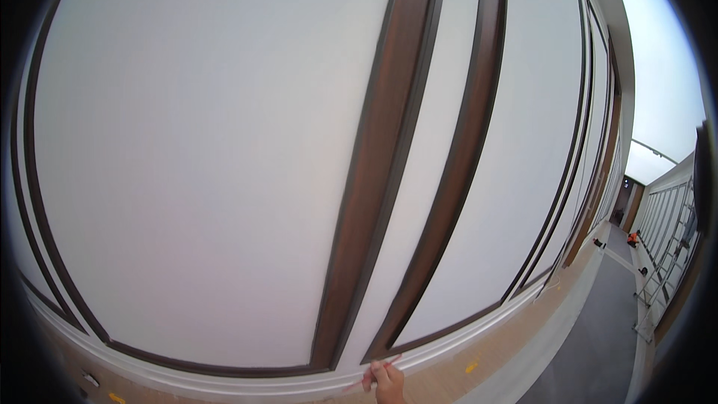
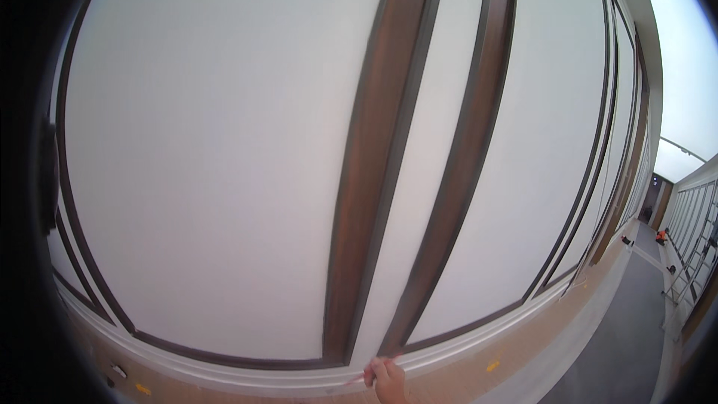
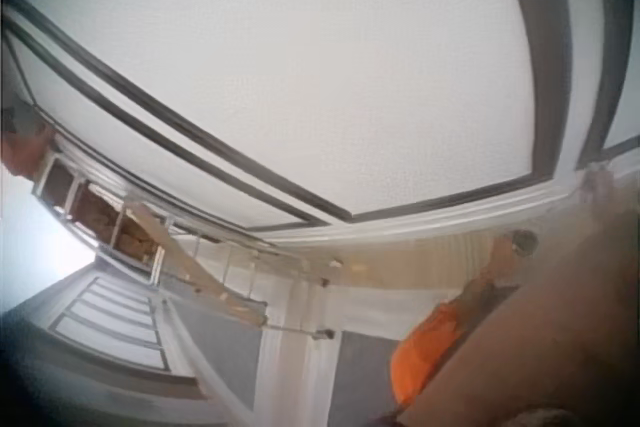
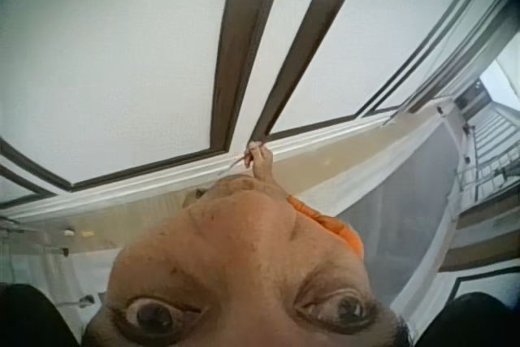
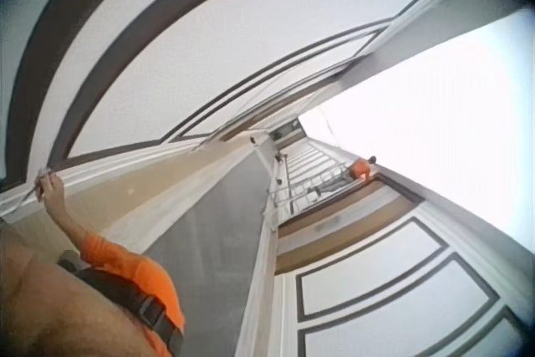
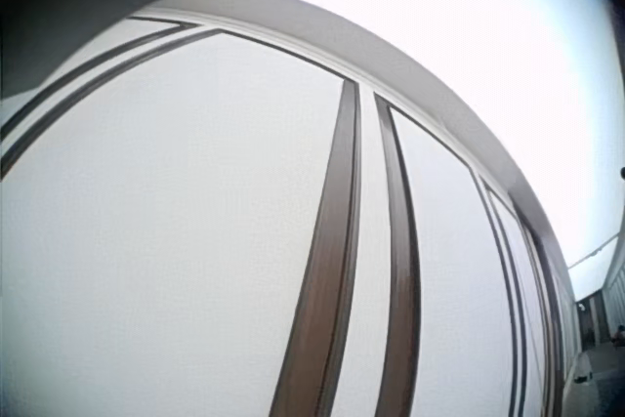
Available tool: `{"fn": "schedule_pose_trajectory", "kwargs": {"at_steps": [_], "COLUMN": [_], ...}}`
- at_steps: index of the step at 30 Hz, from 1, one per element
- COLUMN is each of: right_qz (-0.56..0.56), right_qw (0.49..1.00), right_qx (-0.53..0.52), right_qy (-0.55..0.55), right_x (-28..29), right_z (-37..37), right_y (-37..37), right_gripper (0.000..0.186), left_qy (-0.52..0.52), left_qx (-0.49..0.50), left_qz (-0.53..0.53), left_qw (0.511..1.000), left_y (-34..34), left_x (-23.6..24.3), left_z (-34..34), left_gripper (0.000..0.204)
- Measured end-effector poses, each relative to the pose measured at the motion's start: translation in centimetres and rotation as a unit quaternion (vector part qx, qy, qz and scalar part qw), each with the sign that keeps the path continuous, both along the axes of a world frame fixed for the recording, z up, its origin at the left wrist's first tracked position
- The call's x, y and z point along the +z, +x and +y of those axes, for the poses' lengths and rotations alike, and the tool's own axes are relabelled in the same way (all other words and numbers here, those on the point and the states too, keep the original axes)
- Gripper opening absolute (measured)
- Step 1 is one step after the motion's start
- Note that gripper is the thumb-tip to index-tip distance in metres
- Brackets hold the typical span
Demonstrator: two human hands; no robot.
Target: The person uses a small paintbrush to apply dark paint along the edges of a ceiling wood trim. They repeatedly dip the brush into a small container and carefully paint the trim's perimeter.
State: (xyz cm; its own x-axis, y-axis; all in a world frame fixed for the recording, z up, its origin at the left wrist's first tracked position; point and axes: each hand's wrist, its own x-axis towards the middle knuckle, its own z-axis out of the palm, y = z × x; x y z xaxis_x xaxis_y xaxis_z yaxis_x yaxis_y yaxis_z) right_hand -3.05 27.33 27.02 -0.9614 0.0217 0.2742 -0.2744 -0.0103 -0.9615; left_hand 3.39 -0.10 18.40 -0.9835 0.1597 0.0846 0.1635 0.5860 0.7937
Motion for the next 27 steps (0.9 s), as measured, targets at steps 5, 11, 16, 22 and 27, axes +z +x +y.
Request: {"fn": "schedule_pose_trajectory", "kwargs": {"at_steps": [5, 11, 16, 22, 27], "right_qz": [-0.168, -0.224, -0.217, -0.13, -0.101], "right_qw": [0.98, 0.963, 0.954, 0.987, 0.973], "right_qx": [-0.065, -0.029, 0.026, 0.085, 0.199], "right_qy": [-0.08, -0.144, -0.205, -0.048, -0.055], "right_x": [5.9, 20.5, 34.7, 39.2, 39.4], "right_z": [0.1, -3.1, -7.1, -9.4, -11.1], "right_y": [4.3, 5.7, 7.2, 8.7, 8.4], "right_gripper": [0.042, 0.033, 0.017, 0.021, 0.033], "left_qy": [0.001, -0.005, -0.005, 0.02, -0.003], "left_qx": [0.016, 0.031, 0.057, 0.102, 0.336], "left_qz": [-0.038, -0.058, -0.062, -0.042, 0.015], "left_qw": [0.999, 0.998, 0.996, 0.994, 0.942], "left_y": [1.7, 4.4, 7.6, 13.4, 21.1], "left_x": [13.9, 27.9, 35.0, 34.3, 30.6], "left_z": [-3.1, -6.8, -9.1, -12.0, -10.8], "left_gripper": [0.067, 0.066, 0.065, 0.065, 0.065]}}
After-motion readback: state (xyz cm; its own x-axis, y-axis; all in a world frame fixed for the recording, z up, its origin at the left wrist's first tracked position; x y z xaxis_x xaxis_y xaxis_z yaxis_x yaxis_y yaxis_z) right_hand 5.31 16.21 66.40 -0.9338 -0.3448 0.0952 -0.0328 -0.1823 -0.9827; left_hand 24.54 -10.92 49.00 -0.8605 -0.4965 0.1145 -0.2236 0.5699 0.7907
